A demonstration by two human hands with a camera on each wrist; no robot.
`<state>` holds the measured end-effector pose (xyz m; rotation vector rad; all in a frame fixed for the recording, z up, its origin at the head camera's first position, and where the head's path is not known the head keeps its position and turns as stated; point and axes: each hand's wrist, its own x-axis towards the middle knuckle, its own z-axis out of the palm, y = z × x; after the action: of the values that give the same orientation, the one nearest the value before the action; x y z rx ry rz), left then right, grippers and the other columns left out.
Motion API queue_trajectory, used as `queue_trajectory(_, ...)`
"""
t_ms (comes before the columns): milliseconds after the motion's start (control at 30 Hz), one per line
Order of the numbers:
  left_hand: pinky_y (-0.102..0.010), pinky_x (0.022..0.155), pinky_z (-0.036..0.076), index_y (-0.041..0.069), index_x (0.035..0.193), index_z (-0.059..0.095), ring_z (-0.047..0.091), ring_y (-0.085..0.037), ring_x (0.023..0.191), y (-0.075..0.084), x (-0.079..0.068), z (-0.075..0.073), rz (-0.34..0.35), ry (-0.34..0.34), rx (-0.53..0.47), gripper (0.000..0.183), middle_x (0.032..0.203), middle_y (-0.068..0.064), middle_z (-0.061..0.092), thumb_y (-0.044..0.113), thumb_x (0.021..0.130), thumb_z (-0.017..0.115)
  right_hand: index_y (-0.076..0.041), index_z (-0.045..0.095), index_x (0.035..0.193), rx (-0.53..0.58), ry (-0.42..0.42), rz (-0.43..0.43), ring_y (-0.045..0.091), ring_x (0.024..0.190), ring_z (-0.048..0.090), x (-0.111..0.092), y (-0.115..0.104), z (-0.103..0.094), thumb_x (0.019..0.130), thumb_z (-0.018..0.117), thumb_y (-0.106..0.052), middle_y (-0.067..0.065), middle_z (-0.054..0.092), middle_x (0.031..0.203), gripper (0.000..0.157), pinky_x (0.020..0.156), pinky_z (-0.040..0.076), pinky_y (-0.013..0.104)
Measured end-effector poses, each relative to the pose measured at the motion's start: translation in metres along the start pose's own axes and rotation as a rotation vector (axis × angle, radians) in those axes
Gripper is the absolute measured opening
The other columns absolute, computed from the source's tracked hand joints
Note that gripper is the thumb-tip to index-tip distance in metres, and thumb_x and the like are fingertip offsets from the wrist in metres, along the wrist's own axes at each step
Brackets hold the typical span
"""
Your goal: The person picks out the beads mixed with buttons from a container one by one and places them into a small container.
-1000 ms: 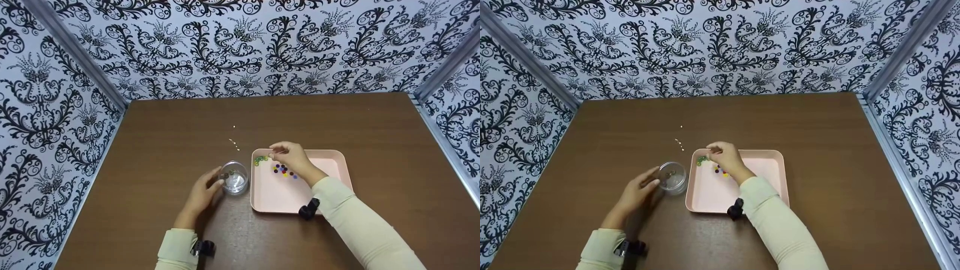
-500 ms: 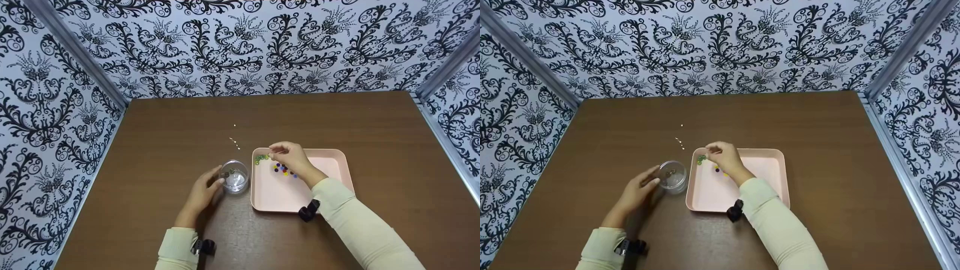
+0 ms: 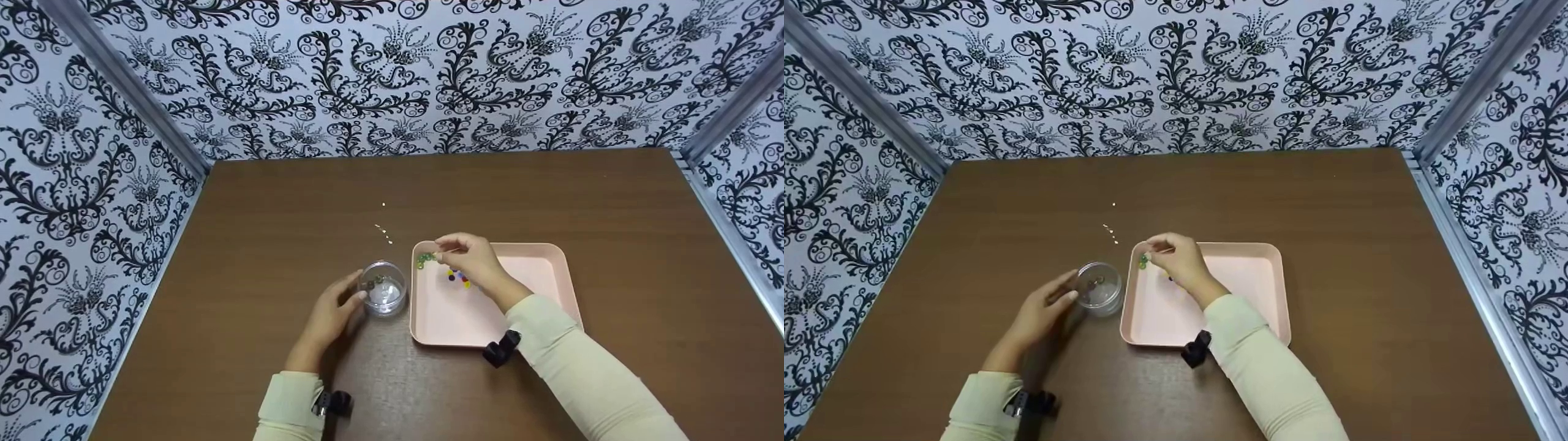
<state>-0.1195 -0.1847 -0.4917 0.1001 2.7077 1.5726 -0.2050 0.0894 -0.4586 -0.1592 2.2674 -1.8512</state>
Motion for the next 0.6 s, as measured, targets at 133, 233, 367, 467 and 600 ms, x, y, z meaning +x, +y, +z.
queue_trajectory(133,-0.053,0.112,0.030,0.005,0.136,0.055,0.042,-0.039,0.132,0.000,0.000,0.000,-0.006,0.002,0.007,0.043,0.138,-0.021,0.052,0.020,0.095,0.061,0.007,0.066,0.109,0.003,-0.001,0.005,0.007,0.076,0.062,-0.001,-0.001,0.002,0.082,0.071,-0.003,0.004,0.068,0.093,0.030,0.065,0.052,0.019)
queue_trajectory(233,-0.053,0.112,0.030,0.005,0.136,0.055,0.043,-0.039,0.132,0.001,0.000,0.000,-0.006,0.006,0.009,0.043,0.138,-0.021,0.052,0.019,0.095,0.061,0.007,0.066,0.109,0.017,0.000,0.014,0.007,0.075,0.062,-0.001,-0.001,0.004,0.082,0.071,-0.003,0.003,0.068,0.092,0.029,0.063,0.051,0.019)
queue_trajectory(367,-0.053,0.111,0.031,0.005,0.135,0.055,0.044,-0.039,0.131,0.002,0.000,0.000,-0.001,0.011,-0.001,0.043,0.138,-0.021,0.052,0.017,0.094,0.062,0.008,0.065,0.110,0.039,-0.008,0.023,0.006,0.074,0.064,-0.002,0.000,0.007,0.083,0.070,-0.001,0.001,0.067,0.089,0.029,0.063,0.052,0.019)
queue_trajectory(467,-0.052,0.111,0.031,0.004,0.135,0.056,0.044,-0.039,0.130,0.002,0.000,0.001,0.004,0.014,-0.002,0.043,0.137,-0.021,0.052,0.016,0.094,0.062,0.010,0.064,0.110,0.054,-0.009,0.019,0.006,0.074,0.064,-0.002,0.001,0.010,0.083,0.070,0.000,0.001,0.067,0.089,0.030,0.064,0.052,0.019)
queue_trajectory(600,-0.052,0.111,0.031,0.004,0.134,0.056,0.044,-0.039,0.130,0.002,0.000,0.001,0.003,0.018,-0.002,0.042,0.137,-0.022,0.053,0.015,0.094,0.062,0.010,0.064,0.110,0.072,0.004,0.021,0.006,0.073,0.064,-0.004,0.001,0.014,0.081,0.069,0.002,0.000,0.067,0.089,0.030,0.063,0.052,0.019)
